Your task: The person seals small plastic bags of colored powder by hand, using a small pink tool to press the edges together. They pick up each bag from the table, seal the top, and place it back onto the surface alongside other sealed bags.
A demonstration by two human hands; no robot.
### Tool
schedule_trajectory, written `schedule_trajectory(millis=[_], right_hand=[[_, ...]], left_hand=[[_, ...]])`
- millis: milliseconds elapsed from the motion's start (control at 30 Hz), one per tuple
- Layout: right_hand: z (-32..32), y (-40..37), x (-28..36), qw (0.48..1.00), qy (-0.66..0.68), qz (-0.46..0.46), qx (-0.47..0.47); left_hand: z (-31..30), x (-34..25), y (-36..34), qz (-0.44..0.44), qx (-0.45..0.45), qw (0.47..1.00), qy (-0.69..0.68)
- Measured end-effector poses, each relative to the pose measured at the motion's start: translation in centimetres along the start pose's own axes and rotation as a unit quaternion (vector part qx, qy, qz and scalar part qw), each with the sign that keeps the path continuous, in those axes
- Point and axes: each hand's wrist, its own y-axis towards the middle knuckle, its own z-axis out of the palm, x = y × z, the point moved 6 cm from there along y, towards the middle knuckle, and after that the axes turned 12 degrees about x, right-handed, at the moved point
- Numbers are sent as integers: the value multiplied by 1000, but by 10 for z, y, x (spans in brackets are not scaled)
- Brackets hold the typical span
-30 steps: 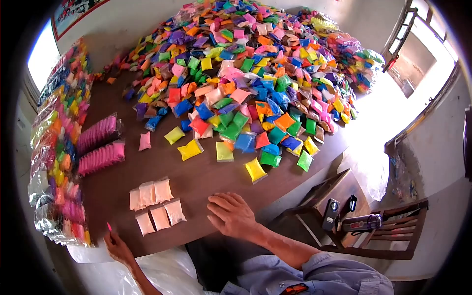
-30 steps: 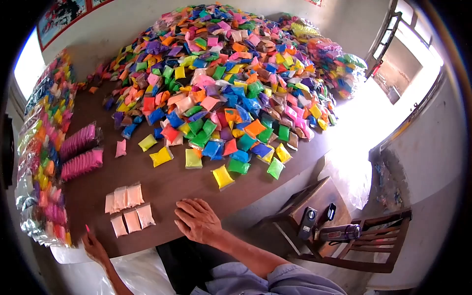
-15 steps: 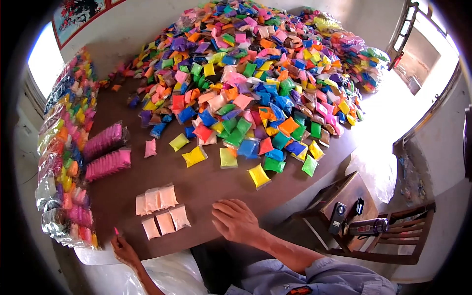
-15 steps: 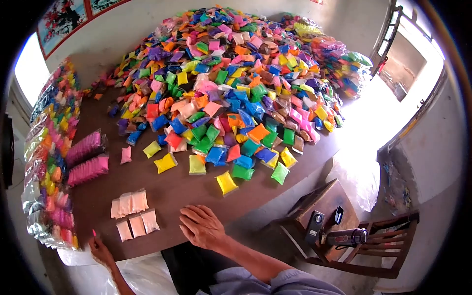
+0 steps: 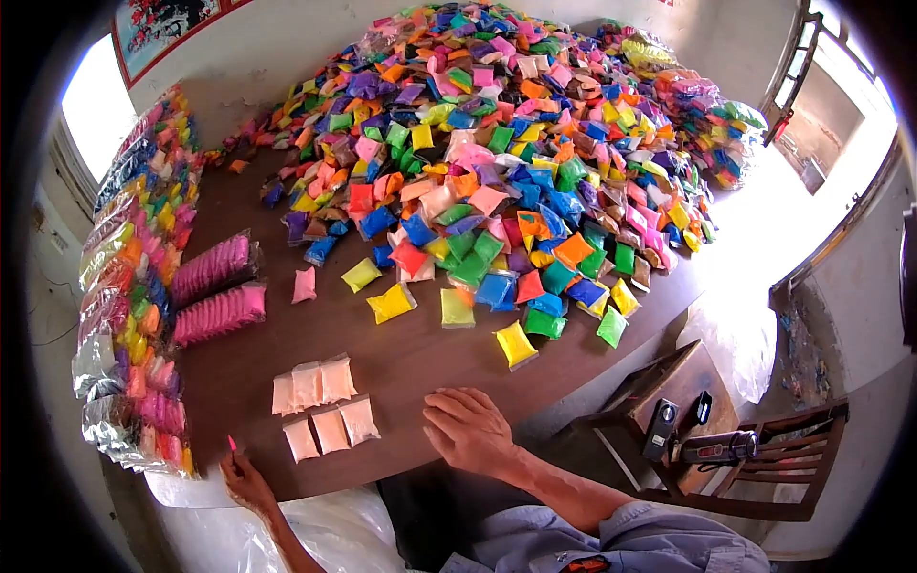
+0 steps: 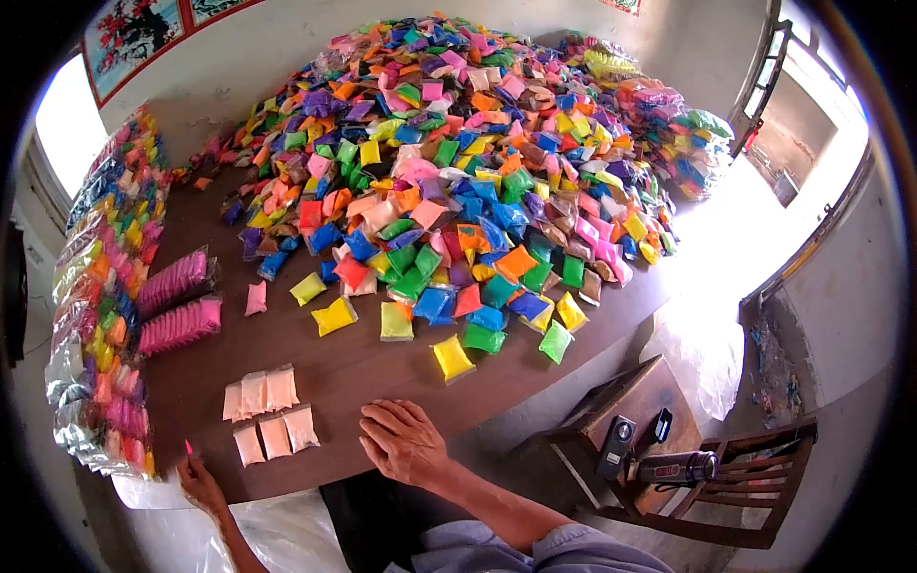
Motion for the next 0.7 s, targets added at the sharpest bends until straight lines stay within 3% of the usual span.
schedule_trajectory(millis=[300, 700], right_hand=[[-8, 2, 2, 1000, -2, -1, -27], [-3, 1, 1, 1000, 2, 2, -26]], left_hand=[[-5, -23, -4, 3, -19, 1000, -5], [-2, -9, -1, -4, 0, 1000, -1]])
